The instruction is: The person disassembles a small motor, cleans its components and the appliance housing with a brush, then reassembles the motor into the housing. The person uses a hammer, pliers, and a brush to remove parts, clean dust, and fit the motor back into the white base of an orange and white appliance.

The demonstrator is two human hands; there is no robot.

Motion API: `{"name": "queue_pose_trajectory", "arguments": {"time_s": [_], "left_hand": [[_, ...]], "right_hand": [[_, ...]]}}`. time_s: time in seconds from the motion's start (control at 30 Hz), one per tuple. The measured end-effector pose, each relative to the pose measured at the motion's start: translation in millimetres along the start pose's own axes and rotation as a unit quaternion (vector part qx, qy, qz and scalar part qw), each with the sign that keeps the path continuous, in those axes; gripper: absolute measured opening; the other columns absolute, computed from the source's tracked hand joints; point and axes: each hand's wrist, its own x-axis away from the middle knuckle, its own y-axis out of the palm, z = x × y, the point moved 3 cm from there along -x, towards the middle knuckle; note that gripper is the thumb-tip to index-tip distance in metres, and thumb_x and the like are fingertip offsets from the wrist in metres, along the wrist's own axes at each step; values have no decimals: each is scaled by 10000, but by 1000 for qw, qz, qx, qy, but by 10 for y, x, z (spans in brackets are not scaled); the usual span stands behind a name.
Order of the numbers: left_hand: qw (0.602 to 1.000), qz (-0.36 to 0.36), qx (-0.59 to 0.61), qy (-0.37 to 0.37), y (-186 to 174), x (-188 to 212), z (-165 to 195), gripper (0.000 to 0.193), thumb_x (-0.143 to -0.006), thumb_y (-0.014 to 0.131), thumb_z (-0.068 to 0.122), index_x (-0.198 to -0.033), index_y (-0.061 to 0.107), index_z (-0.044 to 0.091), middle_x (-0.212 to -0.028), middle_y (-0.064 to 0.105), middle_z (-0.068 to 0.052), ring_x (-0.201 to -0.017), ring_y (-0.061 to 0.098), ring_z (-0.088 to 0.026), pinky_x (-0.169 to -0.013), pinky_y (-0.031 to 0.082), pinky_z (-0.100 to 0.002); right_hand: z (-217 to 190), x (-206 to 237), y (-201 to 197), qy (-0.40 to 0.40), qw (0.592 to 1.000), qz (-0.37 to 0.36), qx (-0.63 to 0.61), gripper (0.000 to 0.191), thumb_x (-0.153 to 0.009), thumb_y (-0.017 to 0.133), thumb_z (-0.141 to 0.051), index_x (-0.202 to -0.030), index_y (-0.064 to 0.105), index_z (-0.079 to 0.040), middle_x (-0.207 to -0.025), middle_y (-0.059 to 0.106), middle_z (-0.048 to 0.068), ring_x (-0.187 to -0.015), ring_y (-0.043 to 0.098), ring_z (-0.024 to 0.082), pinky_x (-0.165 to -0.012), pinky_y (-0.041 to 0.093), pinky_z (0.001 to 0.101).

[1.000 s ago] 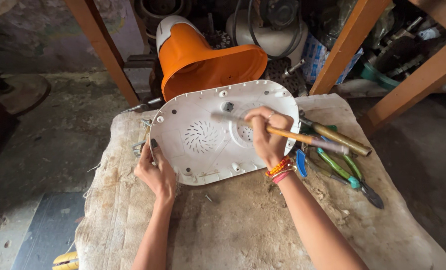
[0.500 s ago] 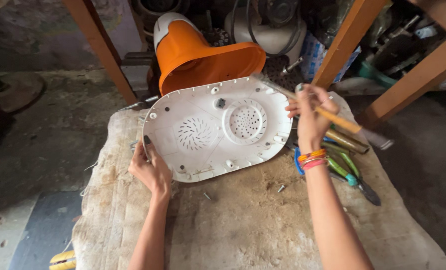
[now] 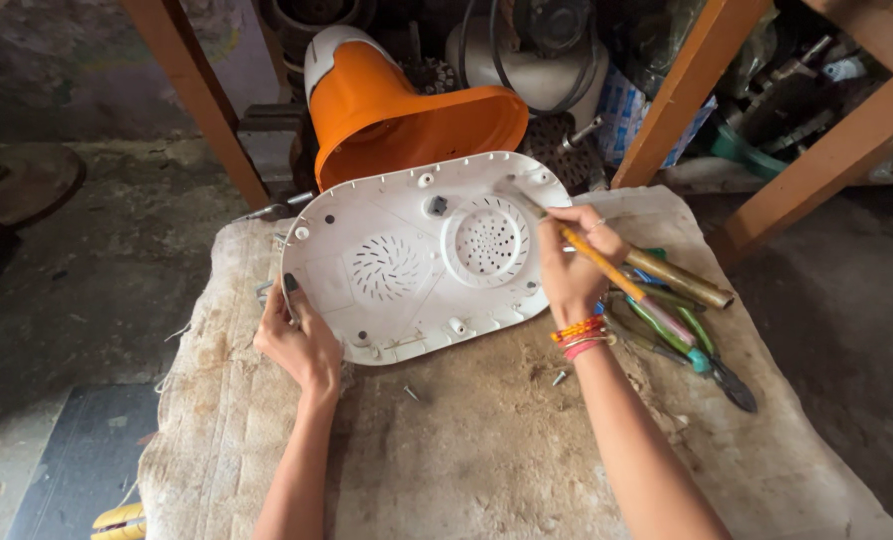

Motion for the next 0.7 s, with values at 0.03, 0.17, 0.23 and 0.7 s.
{"name": "queue_pose_trajectory", "arguments": {"time_s": [0.03,0.17,0.23,0.7], "left_hand": [[1000,-4,4,0,-7,3,-1,264,-1010,602,70,-1227,739,5,-715,699,-100,-542,518,-101,-469,397,-307],[999,2,12,40,-24,16,24,259,-1027,624,64,-1251,731,-11,-749,709,-134,-617,526,-109,-534,443,-307],[1000,0,10,28,-17,7,14,246,-1029,619,69,-1233,736,-3,-751,714,-138,-587,529,-118,-514,431,-310],[1000,-10,-14,6,-14,-10,-9,274,-993,614,60,-1226,749,10,-714,699,-108,-532,502,-116,-451,368,-321]], "right_hand": [[-21,30,24,-3,1000,-1,1,61,-886,712,4,-935,745,22,-784,714,60,-697,629,94,-640,468,234],[1,33,82,49,996,-68,13,42,-881,704,4,-912,730,14,-748,698,27,-646,613,82,-589,456,227],[23,-79,-53,33,995,-7,95,12,-872,698,26,-863,703,31,-720,668,41,-651,610,93,-600,454,236],[83,-862,-312,91,981,-151,76,90,-869,711,-28,-790,716,16,-659,660,60,-557,594,107,-530,451,234]]}}
